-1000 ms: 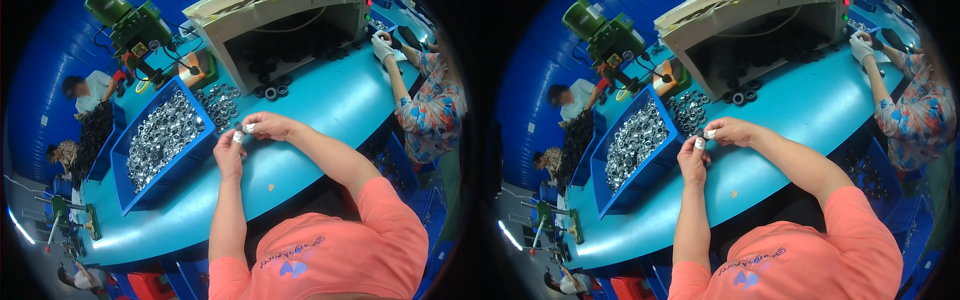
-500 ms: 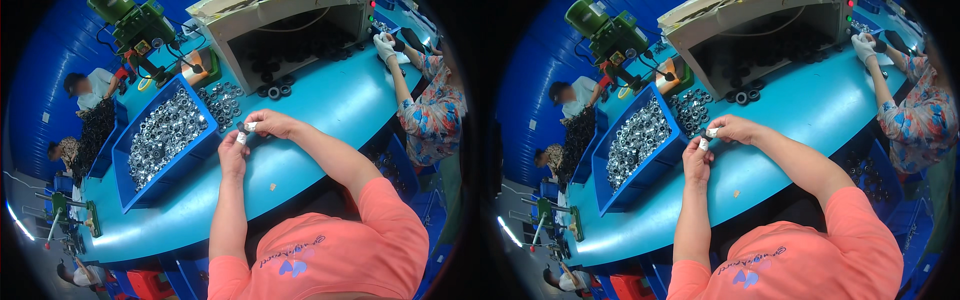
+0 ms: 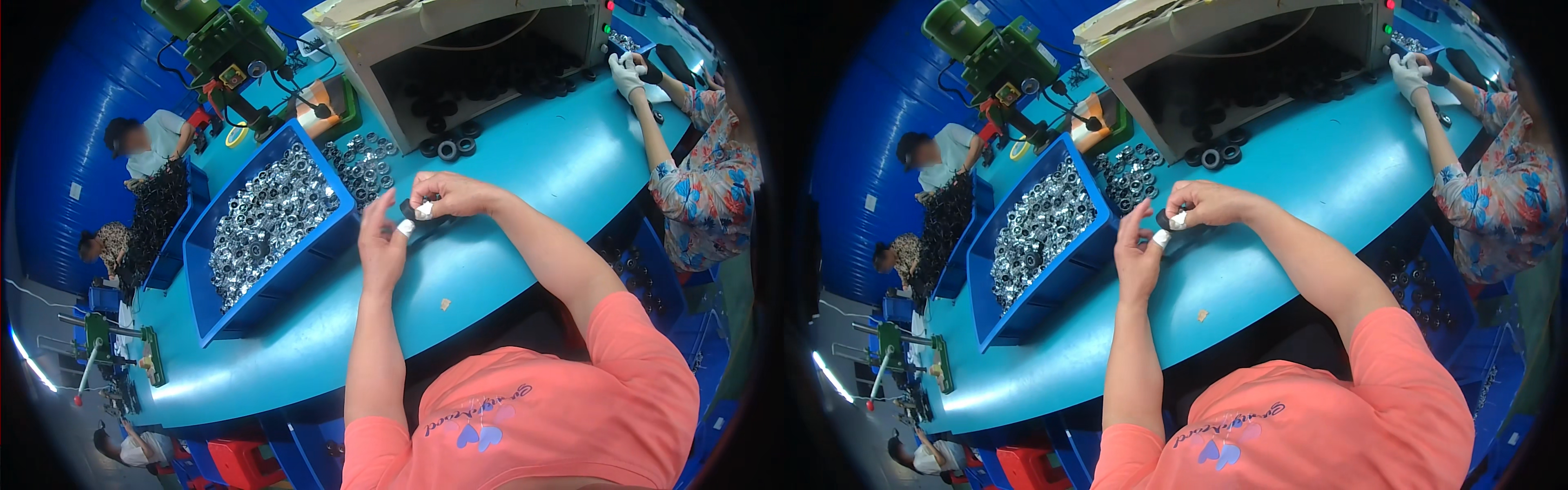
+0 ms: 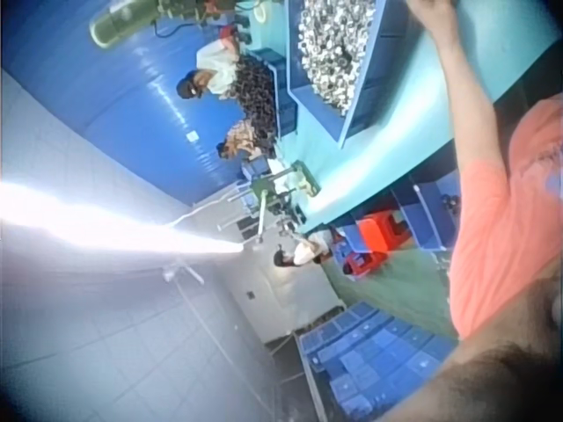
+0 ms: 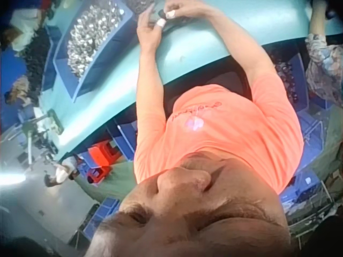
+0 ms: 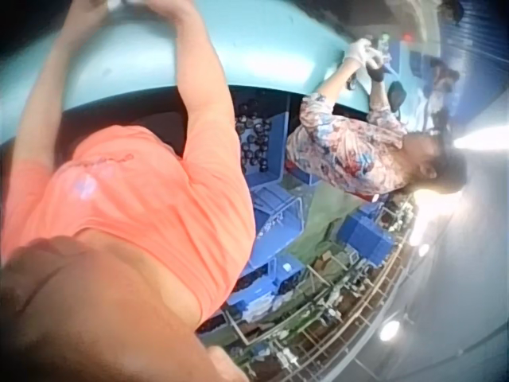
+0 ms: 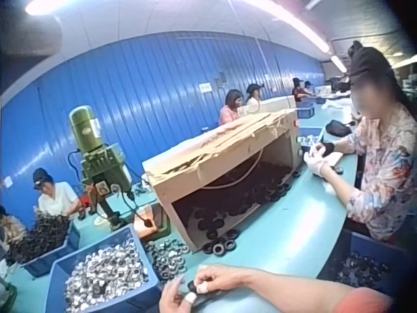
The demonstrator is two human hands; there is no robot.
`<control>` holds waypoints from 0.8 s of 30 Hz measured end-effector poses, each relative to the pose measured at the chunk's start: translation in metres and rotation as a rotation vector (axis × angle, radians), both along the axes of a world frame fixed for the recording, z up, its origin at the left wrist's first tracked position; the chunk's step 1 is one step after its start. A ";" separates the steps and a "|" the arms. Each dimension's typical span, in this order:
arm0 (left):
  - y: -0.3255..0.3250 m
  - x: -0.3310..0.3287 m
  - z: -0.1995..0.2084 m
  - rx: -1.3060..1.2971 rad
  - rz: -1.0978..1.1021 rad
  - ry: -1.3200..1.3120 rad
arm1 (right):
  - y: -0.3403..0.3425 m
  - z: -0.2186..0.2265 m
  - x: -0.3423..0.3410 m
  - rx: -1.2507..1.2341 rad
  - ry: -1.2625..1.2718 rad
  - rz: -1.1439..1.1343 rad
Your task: Assembling small mechanical or toy components at a factory assembly line.
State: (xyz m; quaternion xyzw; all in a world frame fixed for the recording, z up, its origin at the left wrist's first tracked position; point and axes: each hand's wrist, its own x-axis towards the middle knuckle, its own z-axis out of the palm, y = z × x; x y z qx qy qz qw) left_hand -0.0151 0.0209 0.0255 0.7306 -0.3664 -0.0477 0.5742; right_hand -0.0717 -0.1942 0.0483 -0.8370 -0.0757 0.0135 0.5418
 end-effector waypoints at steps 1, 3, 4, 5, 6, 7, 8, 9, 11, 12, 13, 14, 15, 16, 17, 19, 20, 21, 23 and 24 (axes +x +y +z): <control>-0.001 -0.003 0.002 0.009 -0.021 -0.018 | -0.003 0.001 -0.001 -0.013 0.021 0.035; -0.002 -0.002 -0.003 0.049 -0.024 -0.017 | -0.006 -0.001 0.000 -0.006 0.019 0.021; -0.003 -0.002 -0.005 0.068 -0.026 -0.017 | -0.006 -0.002 0.000 -0.002 0.018 0.013; 0.000 0.003 -0.013 0.085 0.010 0.037 | -0.004 -0.003 0.000 0.087 0.025 -0.077; -0.001 0.001 -0.010 0.036 0.039 0.142 | 0.001 -0.001 0.001 0.174 0.034 -0.168; -0.002 -0.001 -0.007 -0.021 0.070 0.246 | 0.004 0.001 0.001 0.260 0.042 -0.259; -0.003 -0.002 -0.005 -0.081 0.104 0.348 | 0.004 0.004 -0.001 0.277 0.056 -0.273; -0.001 0.000 -0.008 -0.170 0.107 0.401 | 0.005 0.009 -0.002 0.293 0.066 -0.286; 0.003 0.006 -0.010 -0.254 0.086 0.468 | 0.009 0.011 -0.001 0.282 0.024 -0.265; 0.003 0.008 -0.010 -0.295 0.073 0.503 | 0.013 0.007 -0.001 0.256 -0.027 -0.238; 0.001 0.007 -0.011 -0.304 0.052 0.515 | 0.018 0.002 -0.001 0.229 -0.078 -0.211; 0.000 0.006 -0.010 -0.311 0.030 0.555 | 0.021 -0.003 0.001 0.202 -0.128 -0.183; -0.002 0.004 -0.009 -0.318 0.008 0.598 | 0.023 -0.007 0.004 0.162 -0.108 -0.162; -0.004 0.003 -0.009 -0.324 -0.014 0.642 | 0.021 -0.009 0.004 0.173 -0.108 -0.165; -0.005 0.003 -0.007 -0.367 -0.031 0.696 | 0.019 -0.011 0.004 0.183 -0.108 -0.169; -0.005 0.004 -0.007 -0.378 -0.007 0.720 | 0.019 -0.007 0.003 0.204 -0.113 -0.170; -0.003 0.004 -0.007 -0.383 0.009 0.733 | 0.022 -0.008 0.003 0.181 -0.130 -0.172; -0.002 0.005 -0.011 -0.360 0.024 0.745 | 0.024 -0.009 0.001 0.156 -0.148 -0.185; 0.002 0.009 -0.017 -0.381 0.045 0.779 | 0.027 -0.021 0.004 0.191 -0.223 -0.192; 0.005 0.011 -0.019 -0.401 0.045 0.790 | 0.031 -0.018 0.003 0.285 -0.138 -0.192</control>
